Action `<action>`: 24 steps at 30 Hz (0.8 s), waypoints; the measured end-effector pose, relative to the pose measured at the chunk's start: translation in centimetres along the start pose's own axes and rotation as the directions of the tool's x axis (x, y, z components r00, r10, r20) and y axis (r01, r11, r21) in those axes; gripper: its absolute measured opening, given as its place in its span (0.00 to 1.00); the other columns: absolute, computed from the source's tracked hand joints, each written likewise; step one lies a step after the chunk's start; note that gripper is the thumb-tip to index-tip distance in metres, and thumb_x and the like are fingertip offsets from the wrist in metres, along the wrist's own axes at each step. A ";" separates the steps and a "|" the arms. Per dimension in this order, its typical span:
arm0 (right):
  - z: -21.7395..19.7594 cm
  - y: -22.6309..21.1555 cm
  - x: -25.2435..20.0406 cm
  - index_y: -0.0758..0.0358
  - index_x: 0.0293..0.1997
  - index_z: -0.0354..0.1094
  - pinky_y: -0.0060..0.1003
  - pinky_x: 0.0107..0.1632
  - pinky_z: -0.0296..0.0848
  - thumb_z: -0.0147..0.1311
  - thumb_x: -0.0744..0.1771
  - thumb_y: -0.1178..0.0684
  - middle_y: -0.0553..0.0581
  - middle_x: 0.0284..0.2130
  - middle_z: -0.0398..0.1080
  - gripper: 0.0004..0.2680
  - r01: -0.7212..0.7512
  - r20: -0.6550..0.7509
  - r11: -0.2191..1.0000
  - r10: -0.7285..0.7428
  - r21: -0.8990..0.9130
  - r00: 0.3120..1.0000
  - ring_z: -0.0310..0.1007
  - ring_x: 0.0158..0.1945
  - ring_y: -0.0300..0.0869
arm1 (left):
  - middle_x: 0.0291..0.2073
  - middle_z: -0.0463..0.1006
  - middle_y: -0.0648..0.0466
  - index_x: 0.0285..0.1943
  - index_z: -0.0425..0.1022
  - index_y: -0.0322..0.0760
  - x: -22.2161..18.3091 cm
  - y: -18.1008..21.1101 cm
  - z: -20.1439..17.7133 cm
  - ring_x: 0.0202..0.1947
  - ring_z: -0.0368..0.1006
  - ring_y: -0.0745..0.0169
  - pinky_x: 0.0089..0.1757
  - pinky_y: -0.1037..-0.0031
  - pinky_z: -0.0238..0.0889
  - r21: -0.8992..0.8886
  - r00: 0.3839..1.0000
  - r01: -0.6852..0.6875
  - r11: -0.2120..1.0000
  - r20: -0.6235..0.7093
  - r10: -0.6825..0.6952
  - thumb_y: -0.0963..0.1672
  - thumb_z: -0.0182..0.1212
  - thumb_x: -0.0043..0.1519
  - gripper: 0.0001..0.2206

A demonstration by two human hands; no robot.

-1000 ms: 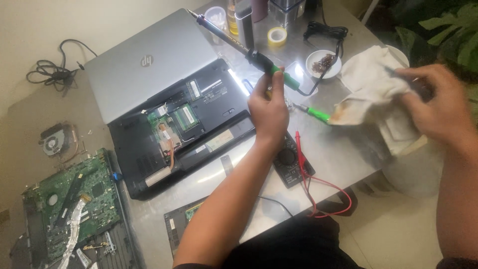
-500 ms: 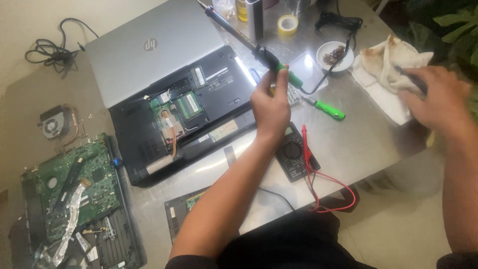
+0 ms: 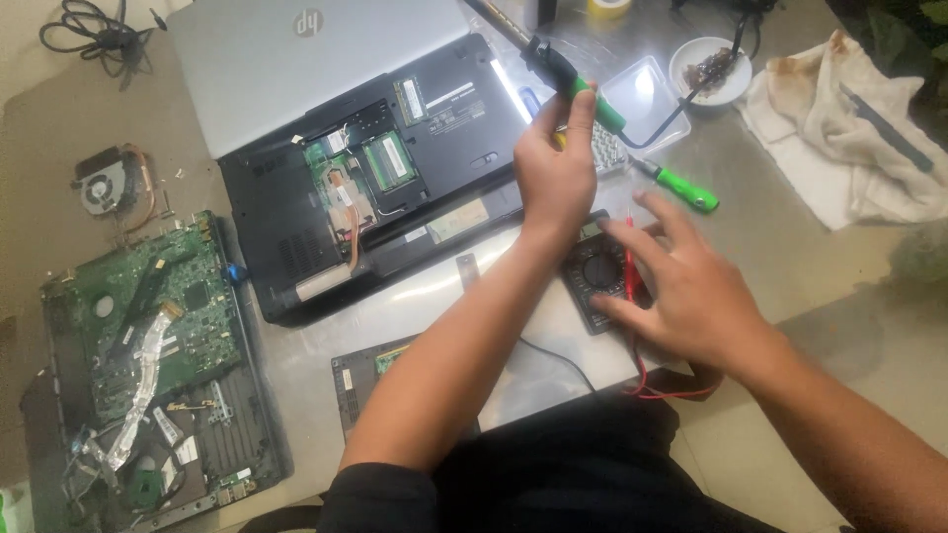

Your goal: Testing a circuit board with a multimeter and soldering components during a laptop repair process.

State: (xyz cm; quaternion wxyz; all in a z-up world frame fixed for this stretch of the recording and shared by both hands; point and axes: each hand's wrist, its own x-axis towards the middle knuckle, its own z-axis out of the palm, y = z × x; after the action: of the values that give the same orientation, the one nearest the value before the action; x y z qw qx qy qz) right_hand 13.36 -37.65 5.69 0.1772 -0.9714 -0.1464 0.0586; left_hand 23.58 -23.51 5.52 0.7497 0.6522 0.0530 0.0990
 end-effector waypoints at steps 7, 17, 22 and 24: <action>-0.4 -2.6 1.5 0.38 0.69 0.57 0.62 0.43 0.78 0.57 0.61 0.34 0.53 0.72 0.49 0.27 -0.105 0.085 0.986 0.117 -0.132 0.989 0.62 0.63 0.55 | 0.45 0.84 0.51 0.51 0.80 0.38 -0.4 0.8 -0.9 0.50 0.78 0.57 0.53 0.67 0.67 -0.021 0.999 0.033 0.999 0.004 -0.033 0.52 0.55 0.62 0.19; 0.2 2.2 1.6 0.40 0.68 0.64 0.62 0.47 0.76 0.52 0.63 0.40 0.53 0.70 0.57 0.23 -0.274 -0.056 0.944 0.268 -0.183 0.962 0.60 0.67 0.53 | 0.45 0.83 0.50 0.52 0.79 0.34 -1.1 0.6 -1.0 0.50 0.77 0.57 0.54 0.66 0.65 -0.116 0.998 0.065 0.991 0.024 -0.063 0.51 0.56 0.62 0.19; 0.8 5.8 1.3 0.52 0.63 0.73 0.62 0.56 0.65 0.57 0.62 0.46 0.63 0.65 0.66 0.21 -0.133 -0.353 0.950 0.026 -0.283 0.935 0.61 0.68 0.58 | 0.42 0.83 0.52 0.51 0.80 0.36 -1.8 1.1 -0.6 0.47 0.77 0.58 0.51 0.69 0.66 -0.022 0.994 0.104 0.994 0.028 -0.104 0.52 0.56 0.60 0.20; 0.1 5.2 1.6 0.60 0.62 0.72 0.56 0.61 0.63 0.59 0.64 0.49 0.64 0.61 0.67 0.19 -0.049 -0.375 0.996 0.017 -0.076 0.927 0.63 0.65 0.57 | 0.42 0.83 0.52 0.52 0.80 0.37 -2.3 1.5 -0.2 0.46 0.76 0.58 0.50 0.69 0.65 -0.018 0.992 0.117 0.993 0.045 -0.116 0.53 0.56 0.60 0.21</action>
State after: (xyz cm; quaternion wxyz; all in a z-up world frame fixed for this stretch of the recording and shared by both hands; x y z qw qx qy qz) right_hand 16.19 -41.79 3.61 0.1599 -0.9737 -0.0961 -0.1307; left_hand 21.15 -23.64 6.82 0.7619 0.6422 0.0737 0.0413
